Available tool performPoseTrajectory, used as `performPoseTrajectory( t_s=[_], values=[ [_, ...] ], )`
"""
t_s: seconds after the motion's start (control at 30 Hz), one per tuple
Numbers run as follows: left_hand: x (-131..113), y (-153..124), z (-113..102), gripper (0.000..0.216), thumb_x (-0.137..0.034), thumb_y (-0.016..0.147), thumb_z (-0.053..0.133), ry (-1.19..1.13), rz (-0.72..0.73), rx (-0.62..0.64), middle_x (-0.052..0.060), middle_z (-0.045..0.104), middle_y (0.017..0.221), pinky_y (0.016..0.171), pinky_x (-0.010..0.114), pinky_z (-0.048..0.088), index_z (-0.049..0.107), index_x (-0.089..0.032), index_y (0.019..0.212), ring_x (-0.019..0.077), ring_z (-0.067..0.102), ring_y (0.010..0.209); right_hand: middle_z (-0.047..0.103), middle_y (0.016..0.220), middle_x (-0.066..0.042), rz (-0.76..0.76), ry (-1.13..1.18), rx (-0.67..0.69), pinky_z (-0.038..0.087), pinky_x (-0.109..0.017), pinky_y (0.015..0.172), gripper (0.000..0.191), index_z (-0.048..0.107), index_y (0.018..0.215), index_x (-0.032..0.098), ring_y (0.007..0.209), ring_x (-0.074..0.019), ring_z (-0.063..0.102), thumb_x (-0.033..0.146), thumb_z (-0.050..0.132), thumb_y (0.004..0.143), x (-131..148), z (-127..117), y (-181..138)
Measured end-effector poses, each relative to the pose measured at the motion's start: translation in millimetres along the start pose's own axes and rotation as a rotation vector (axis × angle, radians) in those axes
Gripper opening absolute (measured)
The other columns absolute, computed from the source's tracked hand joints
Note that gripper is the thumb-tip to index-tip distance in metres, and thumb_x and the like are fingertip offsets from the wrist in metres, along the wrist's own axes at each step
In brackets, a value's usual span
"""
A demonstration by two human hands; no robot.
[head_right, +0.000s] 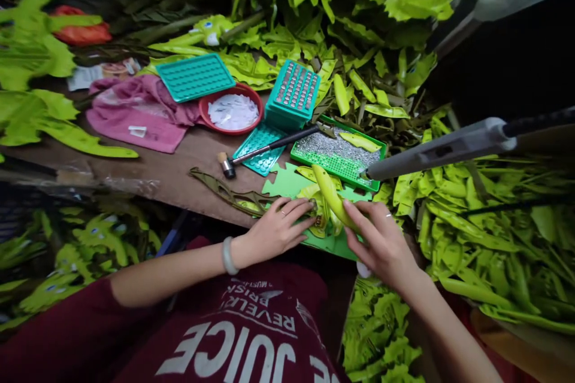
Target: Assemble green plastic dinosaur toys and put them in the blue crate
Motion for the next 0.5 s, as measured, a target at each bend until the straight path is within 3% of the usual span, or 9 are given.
performPoseTrajectory(
  t_s=[0.07,0.13,0.27,0.37,0.5],
  values=[
    [-0.7,-8.4,-10.5,0.04,-0.029,0.098,0.059,-0.038,0.043,-0.022,0.017,0.056,0.149,0.11,0.044,0.044,0.06,-0.012,0.134,0.0286,0.048,0.141,0.062,0.119,-0.016,-0.035,0.008,0.045,0.054,-0.042,0.087,0.075,0.036,0.159,0.022,0.102,-0.028,0.063,0.011,0.064,0.091,-2.3,1.0,1.0],
    [9.0,-25.7,-33.5,0.04,-0.023,0.097,0.058,-0.08,0.048,-0.124,0.016,0.058,0.147,0.113,0.042,0.043,0.059,-0.013,0.135,0.0263,0.046,0.144,0.063,0.118,-0.017,-0.124,-0.027,0.113,0.053,-0.042,0.088,0.073,0.036,0.159,0.021,0.102,-0.0285,0.062,0.012,0.063,0.092,1.9,7.1,5.6],
    [77.5,-83.0,-86.8,0.04,-0.008,0.092,0.052,-0.067,-0.299,-0.398,0.016,0.064,0.139,0.112,0.047,0.044,0.06,-0.015,0.131,0.0259,0.05,0.141,0.066,0.117,-0.018,-0.329,-0.086,0.239,0.052,-0.041,0.087,0.063,0.037,0.158,0.014,0.101,-0.0285,0.061,0.015,0.056,0.097,30.1,36.6,25.3],
    [111.8,-109.5,-90.2,0.038,-0.003,0.094,0.048,-0.024,-0.405,-0.334,0.015,0.064,0.14,0.111,0.049,0.047,0.062,-0.016,0.127,0.0258,0.054,0.138,0.067,0.118,-0.018,-0.493,-0.093,0.284,0.052,-0.042,0.088,0.056,0.043,0.152,0.008,0.103,-0.029,0.059,0.01,0.052,0.097,65.7,67.2,46.3],
    [121.9,-116.6,-83.4,0.038,-0.003,0.095,0.047,-0.029,-0.383,-0.29,0.013,0.063,0.142,0.113,0.05,0.047,0.062,-0.016,0.128,0.0249,0.053,0.139,0.068,0.113,-0.018,-0.599,-0.085,0.293,0.053,-0.042,0.083,0.058,0.041,0.152,0.006,0.098,-0.0284,0.059,0.007,0.052,0.095,81.7,92.8,71.1]
  ],
)
Point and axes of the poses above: each hand's wrist, its own y-axis towards the middle knuckle, its own z-axis out of the palm, x = y × z, the point moved 10 cm from there along y, towards the middle knuckle
